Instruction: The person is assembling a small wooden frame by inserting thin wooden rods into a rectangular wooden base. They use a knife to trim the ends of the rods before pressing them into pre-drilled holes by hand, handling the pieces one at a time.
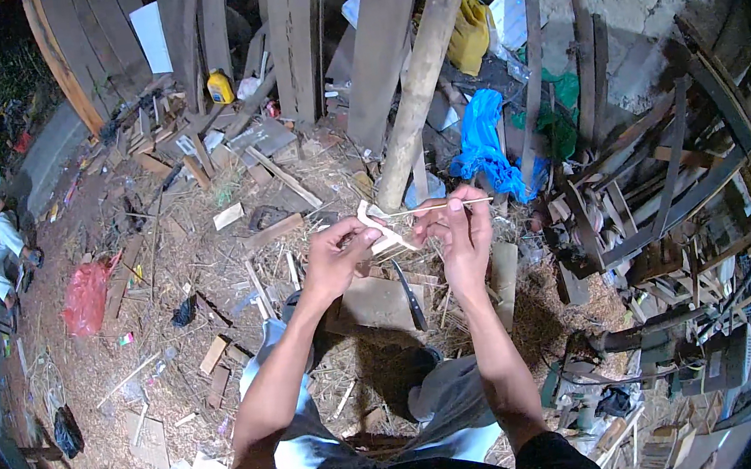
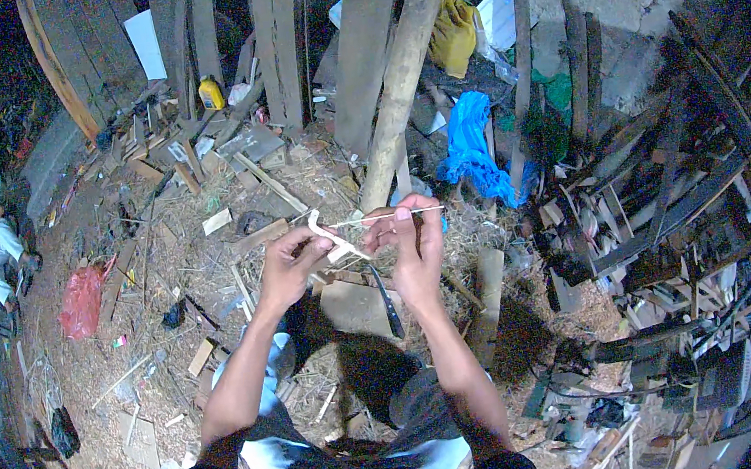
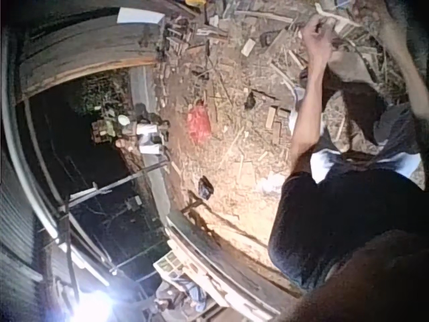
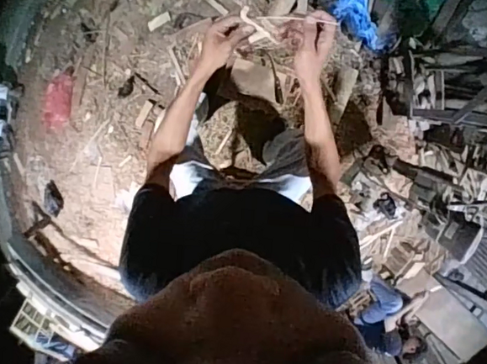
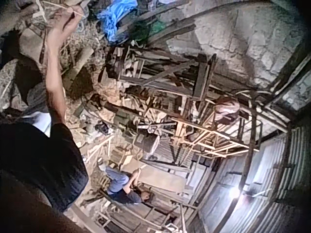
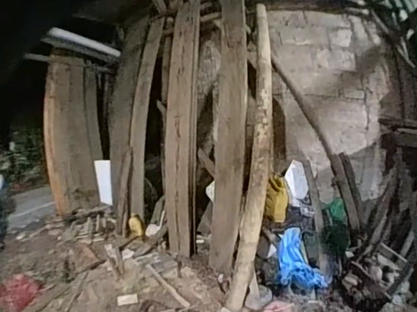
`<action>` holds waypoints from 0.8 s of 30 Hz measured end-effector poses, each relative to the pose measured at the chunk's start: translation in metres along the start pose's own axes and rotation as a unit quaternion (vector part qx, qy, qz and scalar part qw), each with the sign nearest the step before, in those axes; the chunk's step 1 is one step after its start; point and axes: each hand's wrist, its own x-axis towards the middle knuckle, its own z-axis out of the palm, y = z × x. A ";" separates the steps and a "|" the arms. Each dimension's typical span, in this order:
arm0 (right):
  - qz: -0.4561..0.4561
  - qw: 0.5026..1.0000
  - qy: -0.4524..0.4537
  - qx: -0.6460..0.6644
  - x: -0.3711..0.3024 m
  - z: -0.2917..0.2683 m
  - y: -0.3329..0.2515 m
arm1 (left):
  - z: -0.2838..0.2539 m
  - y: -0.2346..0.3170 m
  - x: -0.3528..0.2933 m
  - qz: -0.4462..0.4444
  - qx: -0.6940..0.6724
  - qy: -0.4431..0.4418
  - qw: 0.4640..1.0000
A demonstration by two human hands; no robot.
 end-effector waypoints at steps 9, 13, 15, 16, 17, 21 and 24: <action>0.020 0.999 -0.025 0.007 -0.004 0.011 -0.003 | -0.003 -0.001 -0.004 0.004 0.007 0.014 1.000; 0.010 0.992 -0.061 -0.112 -0.005 0.007 -0.001 | -0.002 0.003 -0.005 0.005 0.038 0.014 0.999; 0.002 0.991 -0.052 -0.122 -0.008 0.016 -0.002 | -0.001 0.000 -0.006 0.016 0.048 0.002 0.999; -0.004 0.989 -0.057 -0.133 -0.010 0.018 -0.002 | -0.001 -0.001 -0.006 0.022 0.053 -0.003 0.998; -0.009 0.988 -0.062 -0.144 -0.010 0.019 -0.002 | 0.000 -0.001 -0.006 0.023 0.046 -0.001 0.999; 0.019 0.995 -0.049 -0.086 -0.011 0.015 0.001 | 0.001 0.004 -0.006 0.027 0.040 0.002 0.999; 0.010 0.991 -0.059 -0.117 -0.012 0.018 0.000 | 0.000 0.003 -0.007 0.030 0.060 0.004 0.998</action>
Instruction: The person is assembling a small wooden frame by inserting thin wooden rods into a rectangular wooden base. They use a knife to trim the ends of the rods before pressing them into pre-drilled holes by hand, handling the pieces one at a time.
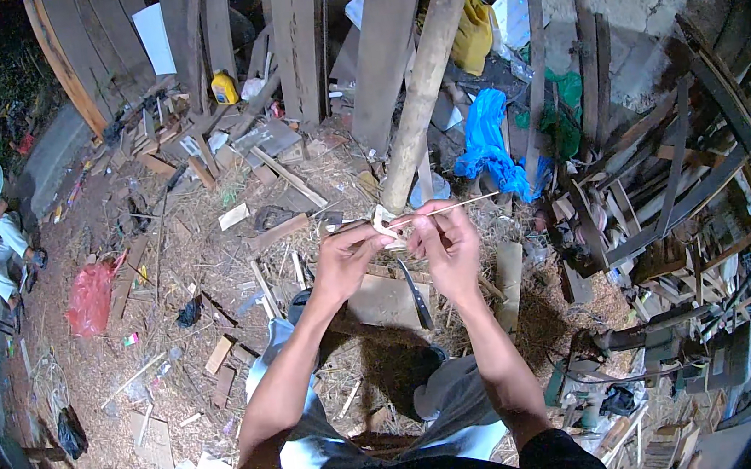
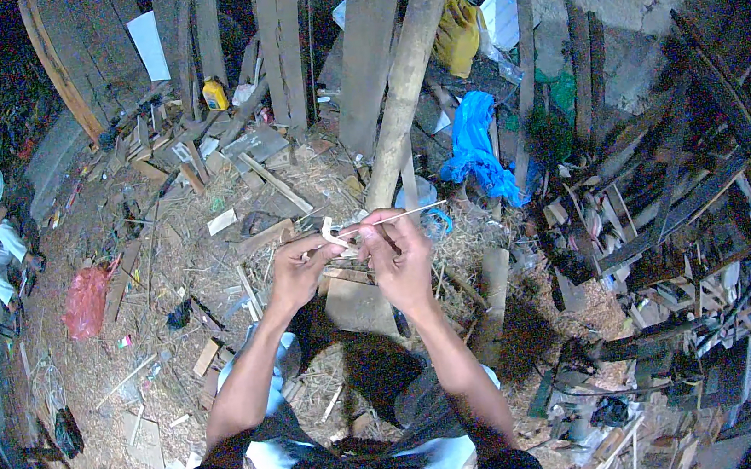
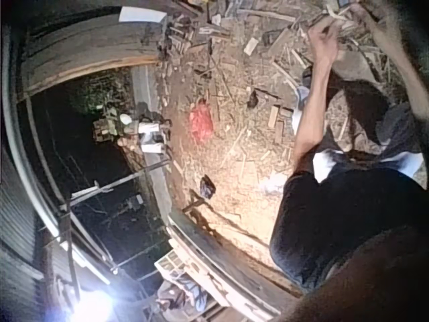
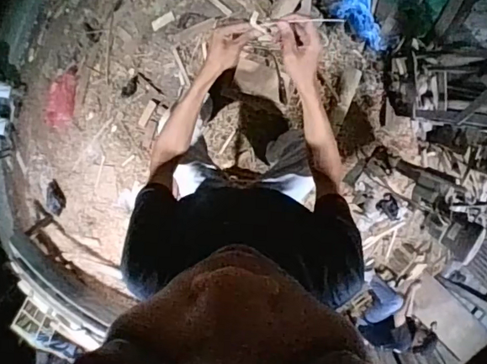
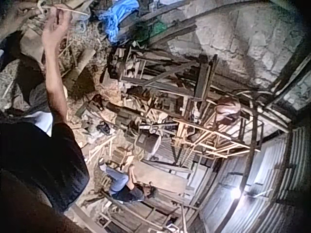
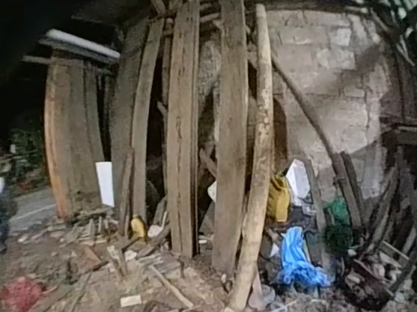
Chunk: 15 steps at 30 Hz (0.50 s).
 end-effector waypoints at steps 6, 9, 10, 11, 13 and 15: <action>0.002 1.000 0.002 -0.004 0.001 0.002 -0.001 | 0.001 -0.004 0.002 0.045 -0.008 -0.006 0.999; -0.004 1.000 0.003 0.000 0.000 0.005 -0.006 | 0.002 -0.005 0.001 0.072 0.002 0.004 0.997; -0.005 1.000 0.004 0.002 0.000 0.005 -0.005 | 0.002 -0.006 0.001 0.083 0.012 0.007 0.996; -0.005 1.000 0.004 0.004 0.000 0.005 -0.002 | 0.002 -0.005 0.002 0.083 0.012 0.006 0.996; -0.005 1.000 0.003 0.003 0.000 0.004 0.000 | 0.001 -0.004 0.002 0.082 0.011 0.003 0.997; -0.002 1.000 0.002 -0.001 0.000 0.003 0.001 | 0.002 -0.006 0.002 0.088 0.003 0.013 0.996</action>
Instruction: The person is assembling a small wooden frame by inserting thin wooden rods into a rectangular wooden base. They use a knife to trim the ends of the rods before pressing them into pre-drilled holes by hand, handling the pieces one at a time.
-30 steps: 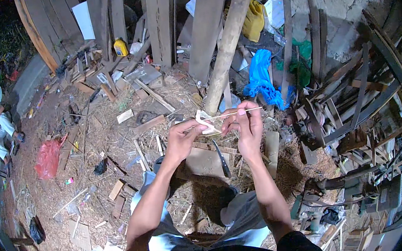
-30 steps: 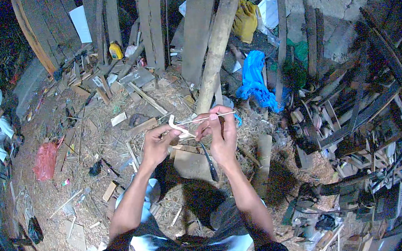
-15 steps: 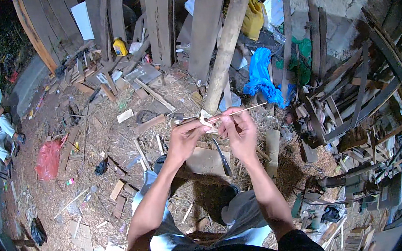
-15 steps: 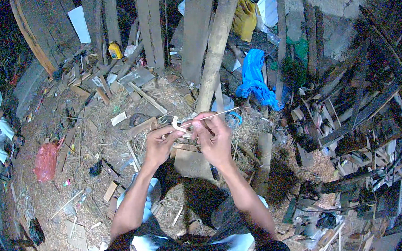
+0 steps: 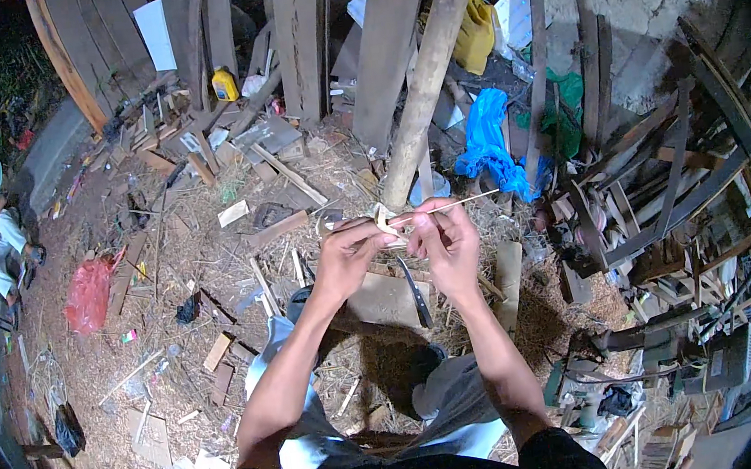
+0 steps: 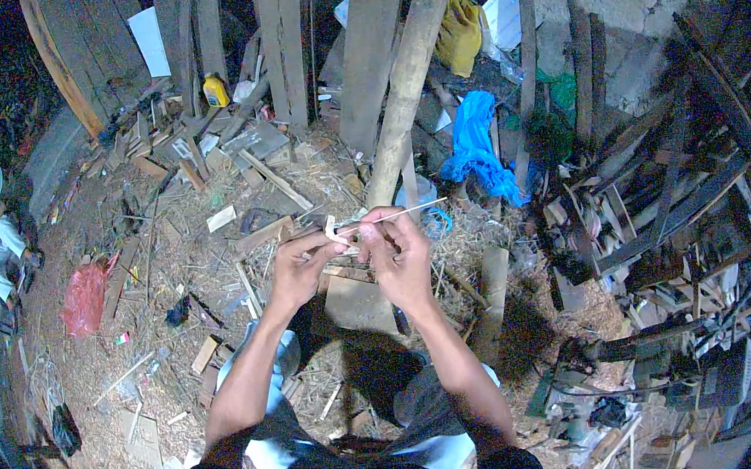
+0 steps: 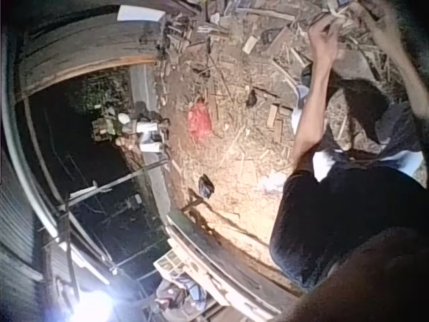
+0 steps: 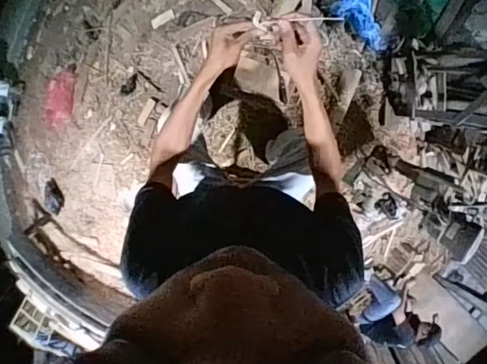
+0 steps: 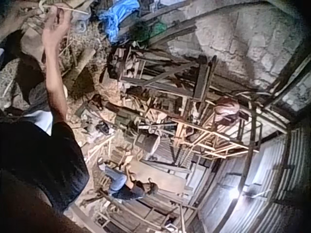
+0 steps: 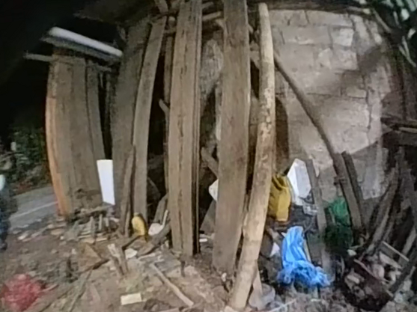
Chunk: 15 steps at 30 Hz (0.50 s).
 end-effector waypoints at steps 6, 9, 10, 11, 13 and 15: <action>-0.007 1.000 -0.007 0.008 0.000 0.000 -0.002 | -0.001 0.007 0.001 0.011 0.011 -0.009 1.000; 0.016 0.999 -0.009 0.030 0.000 0.002 -0.005 | -0.002 0.008 0.001 0.000 0.018 -0.009 1.000; 0.012 1.000 -0.008 0.023 0.000 0.002 -0.005 | -0.002 0.007 0.001 -0.011 0.018 -0.010 1.000; 0.009 1.000 -0.007 0.016 0.000 0.002 -0.005 | -0.001 0.006 0.000 -0.012 0.016 -0.009 1.000; 0.000 1.000 -0.009 -0.001 0.000 0.002 -0.005 | -0.001 0.004 0.000 -0.016 0.012 -0.008 1.000; -0.009 1.000 -0.014 -0.019 -0.001 0.002 -0.005 | 0.000 0.009 -0.001 -0.020 0.000 -0.005 1.000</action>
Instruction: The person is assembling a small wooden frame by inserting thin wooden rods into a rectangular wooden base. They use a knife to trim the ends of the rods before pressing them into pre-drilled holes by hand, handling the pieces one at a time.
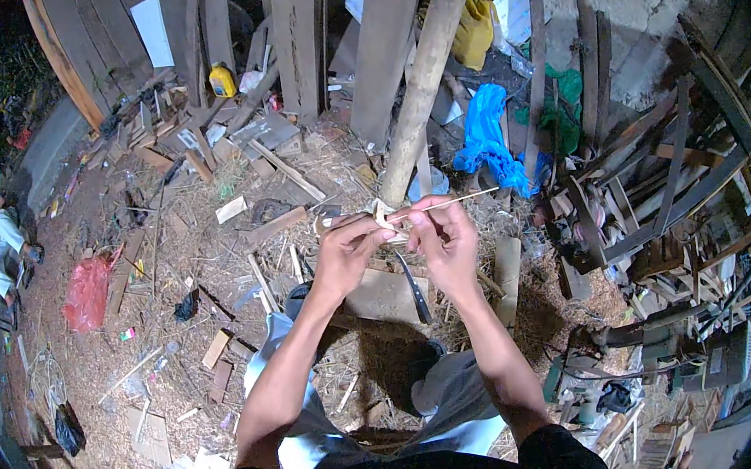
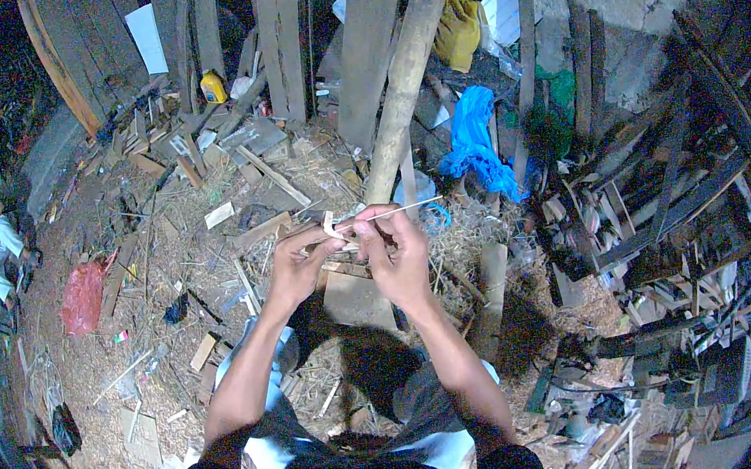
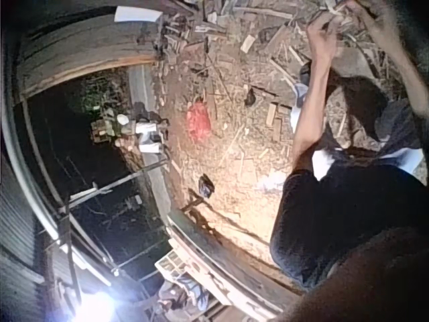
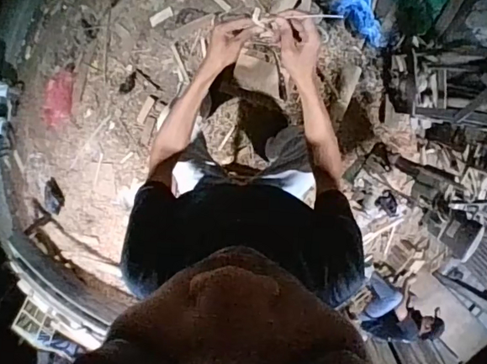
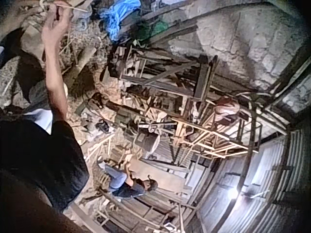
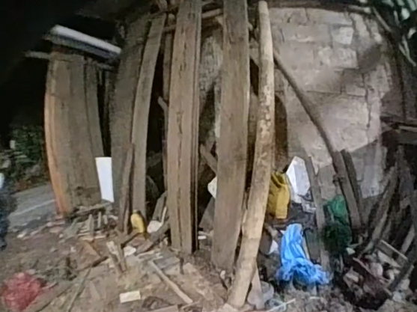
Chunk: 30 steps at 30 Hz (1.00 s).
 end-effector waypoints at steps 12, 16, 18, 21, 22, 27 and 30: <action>0.008 0.988 -0.004 -0.152 0.009 -0.010 -0.002 | 0.003 -0.005 -0.001 -0.022 0.035 0.005 0.999; -0.024 0.984 -0.014 -0.175 0.009 -0.012 -0.002 | 0.006 -0.004 -0.002 -0.023 0.026 0.015 0.999; 0.009 0.980 -0.041 -0.193 0.008 -0.011 -0.007 | 0.006 -0.001 -0.002 -0.039 0.042 0.002 0.998; -0.051 0.972 -0.053 -0.225 0.010 -0.010 -0.001 | 0.008 0.000 -0.004 -0.078 0.009 0.000 0.997; -0.059 0.969 -0.039 -0.235 0.011 -0.010 -0.002 | 0.009 0.000 -0.004 -0.093 -0.012 0.004 0.996; -0.080 0.960 0.140 -0.229 0.012 -0.012 0.014 | 0.005 -0.008 0.004 -0.141 -0.207 0.076 0.965; 0.109 0.971 -0.043 -0.208 0.005 -0.034 0.043 | -0.001 -0.021 0.009 -0.170 -0.317 0.169 0.917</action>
